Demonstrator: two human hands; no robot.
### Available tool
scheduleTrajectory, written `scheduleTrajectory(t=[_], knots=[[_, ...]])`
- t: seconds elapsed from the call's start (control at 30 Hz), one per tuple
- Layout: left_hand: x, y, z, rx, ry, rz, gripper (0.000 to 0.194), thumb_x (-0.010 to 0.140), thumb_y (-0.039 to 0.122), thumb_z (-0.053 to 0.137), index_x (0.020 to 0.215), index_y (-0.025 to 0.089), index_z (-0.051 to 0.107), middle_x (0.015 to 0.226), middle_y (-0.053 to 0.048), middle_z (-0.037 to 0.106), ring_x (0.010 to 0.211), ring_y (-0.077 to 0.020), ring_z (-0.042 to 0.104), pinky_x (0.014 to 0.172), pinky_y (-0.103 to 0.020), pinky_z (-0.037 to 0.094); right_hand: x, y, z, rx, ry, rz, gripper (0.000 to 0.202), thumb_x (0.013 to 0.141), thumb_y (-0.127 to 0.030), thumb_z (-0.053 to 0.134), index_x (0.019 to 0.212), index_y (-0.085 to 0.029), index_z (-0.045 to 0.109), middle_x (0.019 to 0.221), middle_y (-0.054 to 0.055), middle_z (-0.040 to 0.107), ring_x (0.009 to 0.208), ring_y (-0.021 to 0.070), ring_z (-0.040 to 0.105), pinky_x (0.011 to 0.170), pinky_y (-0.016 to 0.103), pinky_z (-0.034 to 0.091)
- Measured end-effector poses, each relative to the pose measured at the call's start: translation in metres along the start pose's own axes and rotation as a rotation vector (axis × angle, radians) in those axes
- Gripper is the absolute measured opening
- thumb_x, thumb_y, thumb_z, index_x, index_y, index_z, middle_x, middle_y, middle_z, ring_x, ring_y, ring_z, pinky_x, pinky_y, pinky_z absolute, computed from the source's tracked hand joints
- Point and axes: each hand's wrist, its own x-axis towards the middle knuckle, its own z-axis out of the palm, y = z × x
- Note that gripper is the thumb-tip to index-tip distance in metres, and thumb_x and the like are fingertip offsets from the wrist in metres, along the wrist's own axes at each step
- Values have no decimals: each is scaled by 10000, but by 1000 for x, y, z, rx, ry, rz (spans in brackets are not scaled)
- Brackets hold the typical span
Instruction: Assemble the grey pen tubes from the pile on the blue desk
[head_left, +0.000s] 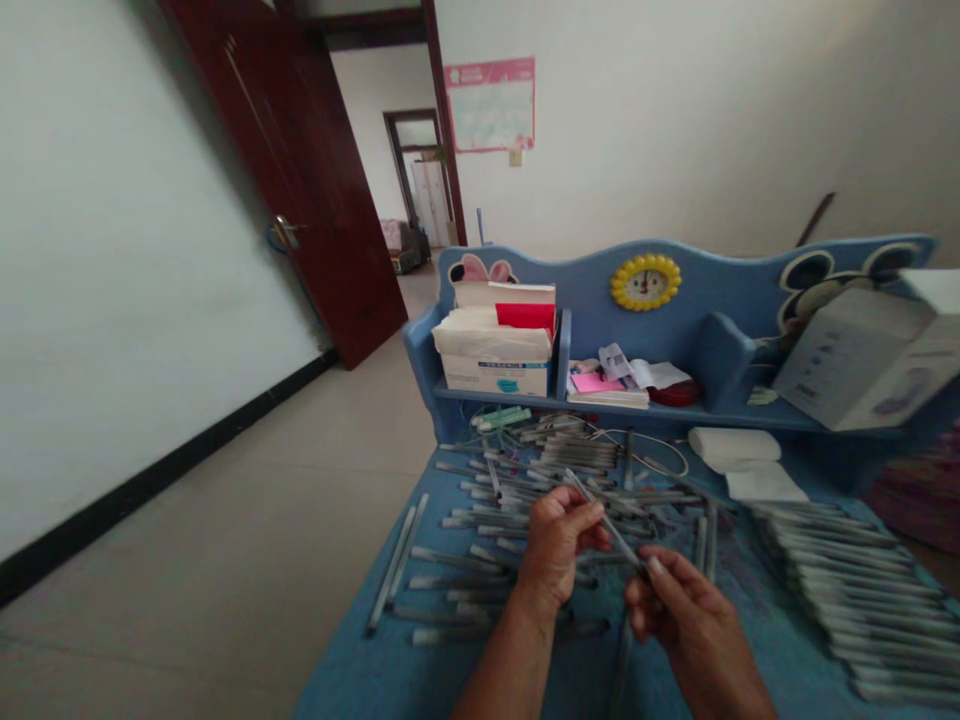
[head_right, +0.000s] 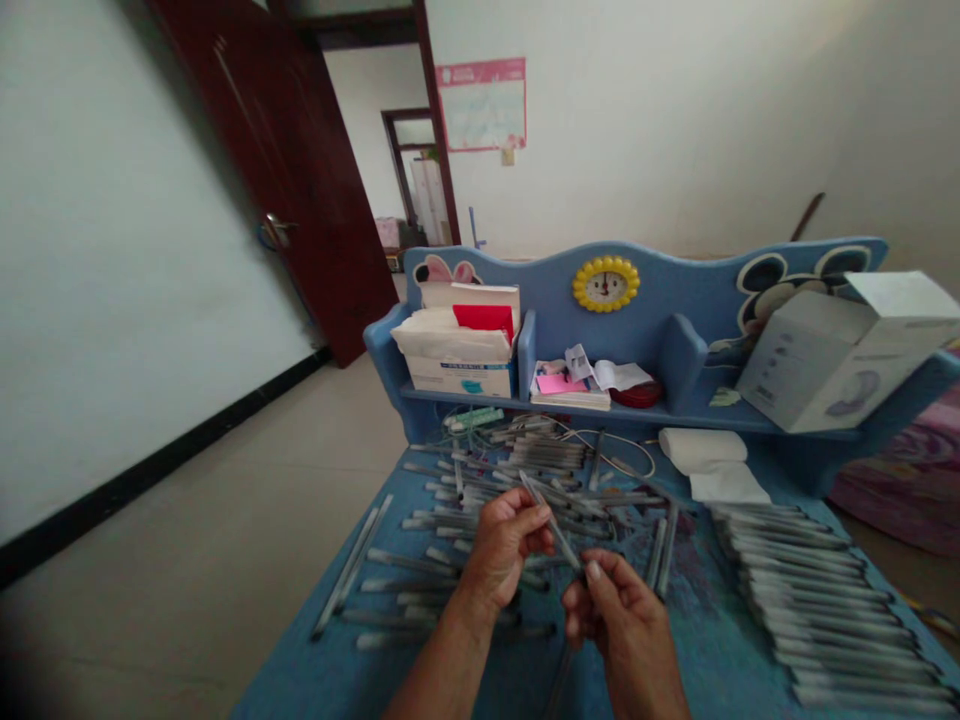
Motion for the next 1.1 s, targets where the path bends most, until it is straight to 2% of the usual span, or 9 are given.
scheduleTrajectory(t=[0.17,0.37,0.47,0.53,0.6,0.77,0.9,1.0,1.1], knots=[[0,-3,0,4,25,-4,172,617,214,671,676,113,545,543,0,564,440,-92,518,436,-222,473,0,6,-4,-68,25,-14,396,631,-455,713,859,-176,550,627,12,656,488,133,561,487,244,454],[0,-5,-1,10,18,-20,184,612,226,677,692,109,560,537,-5,576,437,-95,528,437,-220,475,2,9,-13,-496,70,-98,414,659,-565,635,644,-154,586,521,18,610,486,141,557,494,235,439],[0,-5,-1,7,-1,-27,191,605,231,682,694,109,565,529,-9,582,433,-100,532,440,-223,477,-1,6,-10,-406,49,-18,465,686,-610,574,609,-152,572,486,22,597,431,135,538,431,228,404],[-1,-5,0,-3,-5,-34,201,596,233,689,696,109,566,528,-11,585,433,-103,535,436,-223,476,-3,5,-8,-275,38,80,494,692,-640,539,641,-149,566,478,26,598,379,136,519,377,229,373],[-1,-4,0,-18,1,-31,206,589,232,694,693,110,564,536,-11,585,434,-102,535,435,-222,476,-4,5,-7,-252,33,102,512,681,-652,539,698,-142,575,482,30,603,370,140,516,362,230,365],[-1,-3,0,-38,17,-12,193,600,221,687,688,115,552,545,0,572,447,-98,536,444,-222,479,-2,5,-13,-455,110,-90,500,575,-565,694,851,-164,580,559,5,634,478,155,562,444,239,425],[-1,-3,1,-31,6,-20,185,603,218,684,681,111,554,553,-2,573,449,-97,533,442,-222,476,-1,2,-15,-585,42,-124,455,686,-613,558,703,-161,606,524,17,600,469,147,541,460,245,429],[1,-4,0,-37,21,-9,182,612,222,683,669,115,547,553,3,569,454,-97,534,444,-221,475,-1,-1,-14,-619,75,-132,455,665,-598,588,806,-166,616,539,7,605,469,152,545,457,247,436],[3,-4,-1,-44,27,-6,197,612,232,695,669,118,544,557,8,566,465,-101,540,451,-226,478,-1,-4,-13,-608,134,-234,425,647,-540,642,873,-183,595,580,-4,623,513,154,566,506,244,460]])
